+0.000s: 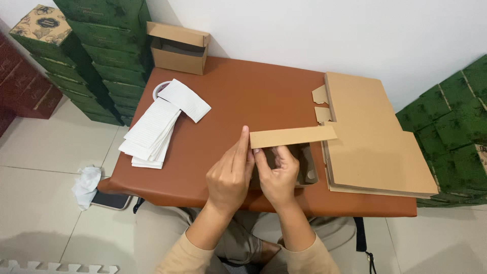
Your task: The person assembles a flat cardboard piece into a box by folding the side flaps and tucking them into slots. They then place a white paper insert inside the box and close the lid. The finished box is stacked with others, and the person begins assembling a second box.
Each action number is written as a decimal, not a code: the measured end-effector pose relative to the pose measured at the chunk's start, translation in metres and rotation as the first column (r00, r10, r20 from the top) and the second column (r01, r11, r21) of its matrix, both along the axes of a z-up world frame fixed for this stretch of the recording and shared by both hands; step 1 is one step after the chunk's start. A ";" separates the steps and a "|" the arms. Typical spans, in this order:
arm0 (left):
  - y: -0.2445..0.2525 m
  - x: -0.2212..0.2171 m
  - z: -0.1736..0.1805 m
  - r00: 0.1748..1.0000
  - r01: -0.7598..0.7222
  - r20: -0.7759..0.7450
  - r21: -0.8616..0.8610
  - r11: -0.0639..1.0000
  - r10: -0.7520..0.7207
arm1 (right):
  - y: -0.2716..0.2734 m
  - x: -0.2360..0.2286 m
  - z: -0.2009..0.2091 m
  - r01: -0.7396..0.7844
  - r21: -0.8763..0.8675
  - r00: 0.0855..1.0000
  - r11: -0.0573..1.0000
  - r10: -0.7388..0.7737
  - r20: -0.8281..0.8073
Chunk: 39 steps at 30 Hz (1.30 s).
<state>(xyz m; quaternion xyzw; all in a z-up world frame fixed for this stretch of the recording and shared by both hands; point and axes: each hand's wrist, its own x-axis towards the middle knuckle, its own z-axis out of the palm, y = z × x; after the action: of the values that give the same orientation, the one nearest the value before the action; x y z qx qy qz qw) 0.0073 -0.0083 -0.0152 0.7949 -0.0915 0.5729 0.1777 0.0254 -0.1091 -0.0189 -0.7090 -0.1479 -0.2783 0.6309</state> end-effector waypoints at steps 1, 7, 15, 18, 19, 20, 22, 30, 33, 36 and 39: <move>-0.001 -0.001 0.002 1.000 -0.001 -0.001 0.000 1.000 0.001 | 0.000 0.001 -0.001 -0.001 0.000 1.000 1.000 0.001 -0.001; 0.006 0.003 0.009 0.998 0.029 -0.055 0.004 1.000 -0.029 | -0.011 -0.021 0.022 0.010 -0.057 0.995 0.998 -0.016 -0.102; 0.017 0.036 -0.011 0.994 -0.099 -0.051 0.035 0.994 0.101 | -0.119 -0.031 0.012 0.505 -0.232 0.781 0.831 -0.326 0.533; 0.018 0.035 0.007 0.993 -0.015 -0.116 0.023 1.000 0.018 | -0.137 -0.023 0.041 0.133 -0.429 0.960 0.893 -0.009 0.279; 0.020 0.041 0.001 0.993 -0.015 -0.115 0.025 1.000 0.018 | -0.139 -0.021 0.049 0.134 -0.427 0.960 0.894 -0.010 0.280; 0.023 0.047 -0.005 0.994 -0.047 -0.095 0.029 0.998 0.050 | -0.142 -0.018 0.057 0.086 -0.524 0.959 0.847 0.073 0.275; 0.025 0.051 -0.010 0.994 -0.079 -0.076 0.034 0.996 0.082 | -0.141 -0.013 0.064 0.041 -0.613 0.953 0.789 0.153 0.262; 0.013 0.034 0.045 0.978 0.185 -0.140 0.243 0.952 -0.154 | -0.127 0.012 0.028 0.186 -0.278 0.960 0.943 -0.114 0.256; -0.011 0.036 0.060 0.909 0.415 -0.132 0.358 0.837 -0.394 | -0.113 0.012 0.034 0.238 -0.260 0.944 0.936 -0.160 0.287; -0.031 0.050 0.063 0.878 0.434 0.017 0.391 0.812 -0.478 | -0.102 0.011 0.037 0.283 -0.211 0.928 0.935 -0.212 0.306; -0.026 0.059 0.076 0.857 0.487 -0.023 0.366 0.793 -0.515 | -0.099 0.017 0.030 0.267 -0.150 0.939 0.952 -0.222 0.262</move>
<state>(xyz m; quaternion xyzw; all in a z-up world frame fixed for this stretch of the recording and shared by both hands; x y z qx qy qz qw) 0.0660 -0.0344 0.0605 0.7379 -0.4088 0.5091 0.1710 0.0429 -0.2083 0.0110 -0.7376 -0.1593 -0.4244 0.5004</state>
